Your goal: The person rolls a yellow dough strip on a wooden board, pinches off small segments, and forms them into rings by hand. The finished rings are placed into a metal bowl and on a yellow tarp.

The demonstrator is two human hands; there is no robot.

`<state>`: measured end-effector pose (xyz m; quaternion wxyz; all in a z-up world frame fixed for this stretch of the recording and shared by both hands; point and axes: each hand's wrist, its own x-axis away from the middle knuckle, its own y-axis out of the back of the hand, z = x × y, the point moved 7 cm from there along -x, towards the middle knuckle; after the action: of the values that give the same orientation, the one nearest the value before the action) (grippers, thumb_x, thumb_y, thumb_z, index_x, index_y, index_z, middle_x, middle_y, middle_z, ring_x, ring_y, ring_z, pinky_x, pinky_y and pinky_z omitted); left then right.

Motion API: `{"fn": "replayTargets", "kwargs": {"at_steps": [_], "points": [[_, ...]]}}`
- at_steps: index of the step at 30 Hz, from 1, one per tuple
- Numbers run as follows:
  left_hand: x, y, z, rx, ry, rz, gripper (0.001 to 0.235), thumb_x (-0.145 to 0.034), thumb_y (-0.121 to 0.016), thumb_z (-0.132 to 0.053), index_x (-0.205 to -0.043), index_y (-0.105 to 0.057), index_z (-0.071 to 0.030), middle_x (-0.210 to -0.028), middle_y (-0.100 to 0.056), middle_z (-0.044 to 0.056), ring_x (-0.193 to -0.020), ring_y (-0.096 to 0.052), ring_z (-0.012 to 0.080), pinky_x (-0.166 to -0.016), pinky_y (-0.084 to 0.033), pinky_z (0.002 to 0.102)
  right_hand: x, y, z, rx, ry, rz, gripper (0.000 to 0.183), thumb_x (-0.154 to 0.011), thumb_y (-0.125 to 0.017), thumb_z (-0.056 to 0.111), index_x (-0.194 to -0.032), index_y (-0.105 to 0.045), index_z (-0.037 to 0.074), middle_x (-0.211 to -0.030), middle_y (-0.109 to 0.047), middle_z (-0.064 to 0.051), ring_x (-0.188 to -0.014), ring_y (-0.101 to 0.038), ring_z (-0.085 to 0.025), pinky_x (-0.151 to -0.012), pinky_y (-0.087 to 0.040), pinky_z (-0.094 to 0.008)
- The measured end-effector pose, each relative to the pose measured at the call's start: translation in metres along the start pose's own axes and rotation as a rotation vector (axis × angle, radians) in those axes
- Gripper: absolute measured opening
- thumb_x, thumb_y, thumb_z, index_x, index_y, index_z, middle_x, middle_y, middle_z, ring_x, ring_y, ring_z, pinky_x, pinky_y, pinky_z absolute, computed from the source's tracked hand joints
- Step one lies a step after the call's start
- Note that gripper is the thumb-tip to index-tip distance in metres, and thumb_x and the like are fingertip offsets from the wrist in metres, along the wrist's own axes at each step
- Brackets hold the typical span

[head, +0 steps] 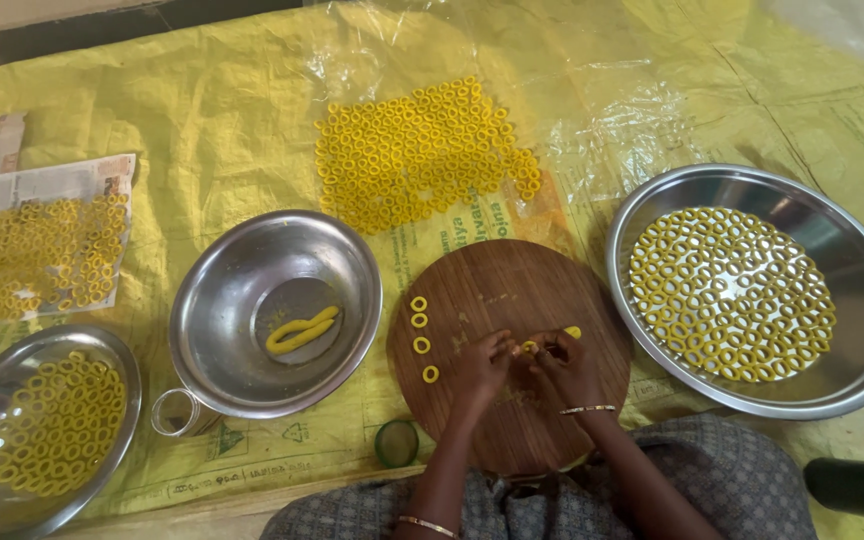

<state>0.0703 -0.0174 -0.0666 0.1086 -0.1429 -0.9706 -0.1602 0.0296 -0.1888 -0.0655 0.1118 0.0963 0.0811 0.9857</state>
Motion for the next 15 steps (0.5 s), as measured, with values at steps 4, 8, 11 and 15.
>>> {"fn": "replayTargets", "kwargs": {"at_steps": [4, 8, 11, 15], "points": [[0.000, 0.034, -0.019, 0.001, -0.074, -0.175, 0.042, -0.093, -0.073, -0.023, -0.132, -0.066, -0.007, -0.121, -0.074, 0.013, -0.109, -0.074, 0.0183, -0.089, -0.057, 0.029, -0.023, -0.011, 0.031, 0.369, 0.311, -0.105, 0.022, -0.088, -0.074, 0.012, -0.109, -0.072, 0.005, -0.103, -0.074, -0.011, -0.089, -0.075, -0.022, -0.074, -0.060, -0.034], [0.016, 0.102, -0.031, 0.073, 0.119, -0.312, 0.034, -0.096, -0.070, -0.020, -0.127, -0.070, -0.007, -0.112, -0.077, 0.010, -0.100, -0.073, 0.0162, -0.085, -0.056, 0.029, -0.067, -0.059, 0.068, 0.439, 0.584, -0.013, 0.022, -0.080, -0.075, 0.007, -0.102, -0.076, 0.008, -0.102, -0.067, -0.012, -0.083, -0.071, -0.030, -0.072, -0.056, -0.037], [0.029, 0.143, -0.053, 0.483, -0.055, -0.482, 0.028, -0.097, -0.067, -0.015, -0.121, -0.073, -0.003, -0.108, -0.078, 0.008, -0.097, -0.073, 0.0138, -0.082, -0.056, 0.028, -0.107, -0.109, 0.070, 0.588, 0.419, 0.040, 0.016, -0.085, -0.076, 0.016, -0.100, -0.078, 0.014, -0.100, -0.073, -0.008, -0.076, -0.072, -0.028, -0.070, -0.056, -0.038], [0.035, 0.163, -0.048, 0.714, -0.009, -0.560, 0.022, -0.098, -0.061, -0.007, -0.116, -0.072, -0.001, -0.106, -0.075, 0.007, -0.094, -0.072, 0.0140, -0.080, -0.056, 0.028, -0.129, -0.157, 0.079, 0.503, 0.416, 0.077, 0.019, -0.087, -0.076, 0.023, -0.104, -0.076, 0.013, -0.096, -0.077, -0.010, -0.084, -0.075, -0.028, -0.075, -0.058, -0.038]]}}
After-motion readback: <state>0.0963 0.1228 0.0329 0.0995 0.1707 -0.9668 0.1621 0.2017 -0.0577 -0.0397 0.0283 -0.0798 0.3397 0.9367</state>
